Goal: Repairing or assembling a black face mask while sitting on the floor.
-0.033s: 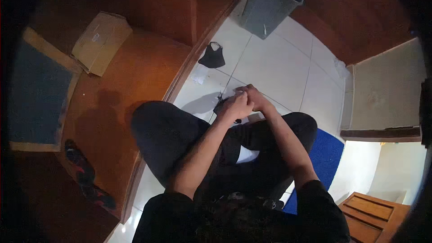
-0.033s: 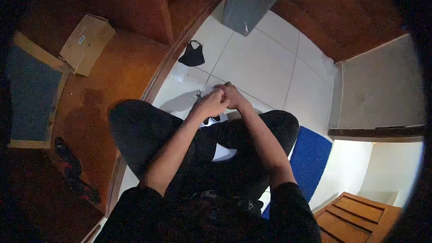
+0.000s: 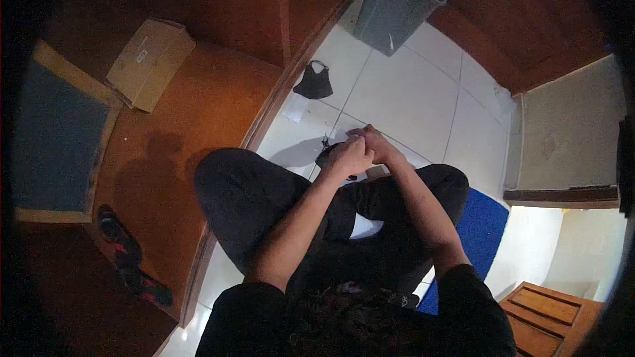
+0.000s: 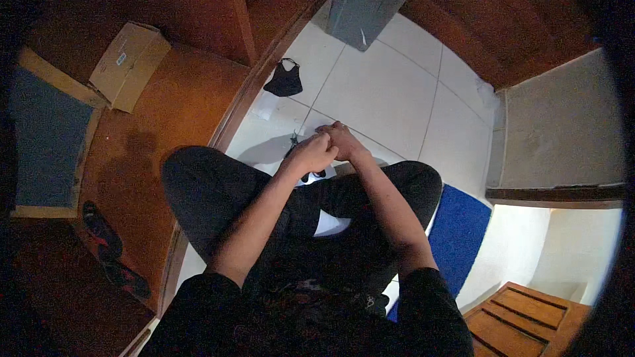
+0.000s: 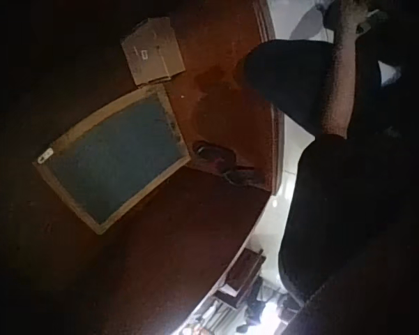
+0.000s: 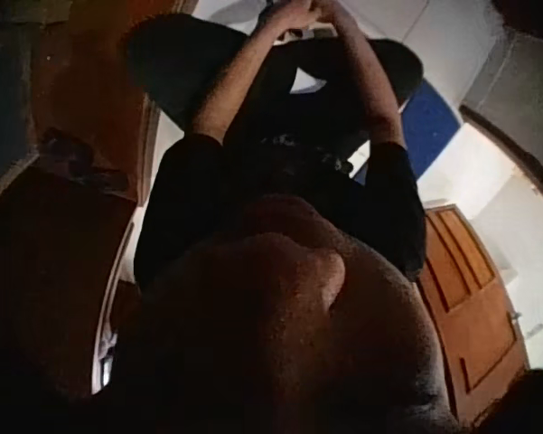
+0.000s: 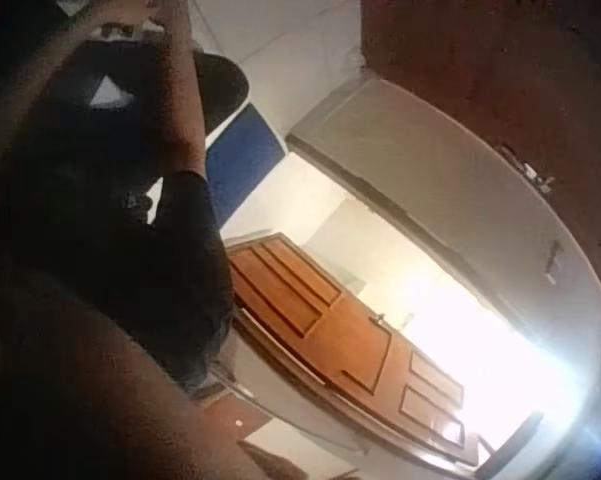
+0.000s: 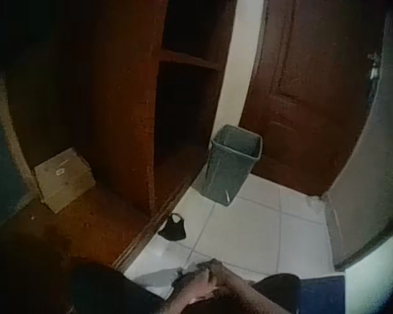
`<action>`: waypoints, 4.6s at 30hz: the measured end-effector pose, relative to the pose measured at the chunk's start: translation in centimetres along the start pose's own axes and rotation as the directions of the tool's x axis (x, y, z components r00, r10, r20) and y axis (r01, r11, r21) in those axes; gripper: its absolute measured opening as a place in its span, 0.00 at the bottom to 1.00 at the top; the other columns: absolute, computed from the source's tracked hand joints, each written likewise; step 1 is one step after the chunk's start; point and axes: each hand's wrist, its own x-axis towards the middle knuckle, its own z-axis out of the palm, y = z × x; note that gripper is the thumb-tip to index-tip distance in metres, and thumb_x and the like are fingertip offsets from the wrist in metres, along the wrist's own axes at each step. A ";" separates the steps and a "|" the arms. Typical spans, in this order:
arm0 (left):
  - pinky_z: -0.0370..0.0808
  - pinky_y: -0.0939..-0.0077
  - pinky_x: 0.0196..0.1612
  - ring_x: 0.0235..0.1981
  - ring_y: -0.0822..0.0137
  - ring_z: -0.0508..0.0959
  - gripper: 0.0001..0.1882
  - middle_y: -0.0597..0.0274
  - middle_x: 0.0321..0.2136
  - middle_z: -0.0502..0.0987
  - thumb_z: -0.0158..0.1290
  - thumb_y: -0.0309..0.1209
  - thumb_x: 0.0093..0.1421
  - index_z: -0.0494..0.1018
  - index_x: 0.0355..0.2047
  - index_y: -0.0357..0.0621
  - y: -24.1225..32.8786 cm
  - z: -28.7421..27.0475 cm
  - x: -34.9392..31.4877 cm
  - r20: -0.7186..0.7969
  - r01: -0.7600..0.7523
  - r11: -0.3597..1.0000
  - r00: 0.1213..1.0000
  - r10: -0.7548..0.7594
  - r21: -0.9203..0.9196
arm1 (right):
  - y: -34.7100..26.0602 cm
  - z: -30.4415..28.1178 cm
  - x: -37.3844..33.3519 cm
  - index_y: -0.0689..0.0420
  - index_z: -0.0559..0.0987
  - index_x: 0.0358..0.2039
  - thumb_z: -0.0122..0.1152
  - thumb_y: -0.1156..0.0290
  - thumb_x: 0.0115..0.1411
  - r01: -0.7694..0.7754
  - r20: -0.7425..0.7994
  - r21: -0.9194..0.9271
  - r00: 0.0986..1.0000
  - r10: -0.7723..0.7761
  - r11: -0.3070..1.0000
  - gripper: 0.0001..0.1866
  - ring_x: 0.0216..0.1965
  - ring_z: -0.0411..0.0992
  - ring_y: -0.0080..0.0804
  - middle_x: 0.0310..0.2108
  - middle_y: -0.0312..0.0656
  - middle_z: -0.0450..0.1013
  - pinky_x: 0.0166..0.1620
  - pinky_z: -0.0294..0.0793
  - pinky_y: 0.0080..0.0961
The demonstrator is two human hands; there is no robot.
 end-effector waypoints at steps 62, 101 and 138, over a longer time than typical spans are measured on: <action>0.72 0.68 0.40 0.33 0.61 0.78 0.22 0.52 0.32 0.77 0.50 0.37 0.57 0.65 0.48 0.37 -2.9 0.8 3.0 -0.443 -0.114 0.821 0.878 -0.179 -0.559 | -3.0 -4.7 2.0 0.59 0.71 0.43 0.58 0.77 0.53 -0.058 -0.096 0.955 0.869 0.486 0.291 0.16 0.30 0.69 0.19 0.31 0.36 0.72 0.35 0.70 0.17; 0.69 0.81 0.25 0.22 0.77 0.72 0.13 0.65 0.21 0.74 0.51 0.35 0.60 0.72 0.33 0.34 -1.7 0.9 2.2 -0.379 -0.242 0.775 0.925 0.003 -0.584 | -3.1 -6.1 0.9 0.57 0.76 0.29 0.58 0.63 0.58 0.021 -0.147 0.983 0.689 0.710 0.184 0.10 0.18 0.68 0.19 0.21 0.32 0.73 0.21 0.65 0.17; 0.68 0.79 0.34 0.28 0.75 0.71 0.20 0.66 0.24 0.75 0.45 0.44 0.62 0.76 0.33 0.37 -1.9 1.3 2.1 -0.272 -0.172 0.823 0.962 0.022 -0.541 | -3.0 -4.7 1.1 0.57 0.69 0.22 0.49 0.52 0.62 0.084 -0.310 0.947 0.490 0.815 0.310 0.21 0.16 0.64 0.22 0.18 0.35 0.67 0.20 0.64 0.20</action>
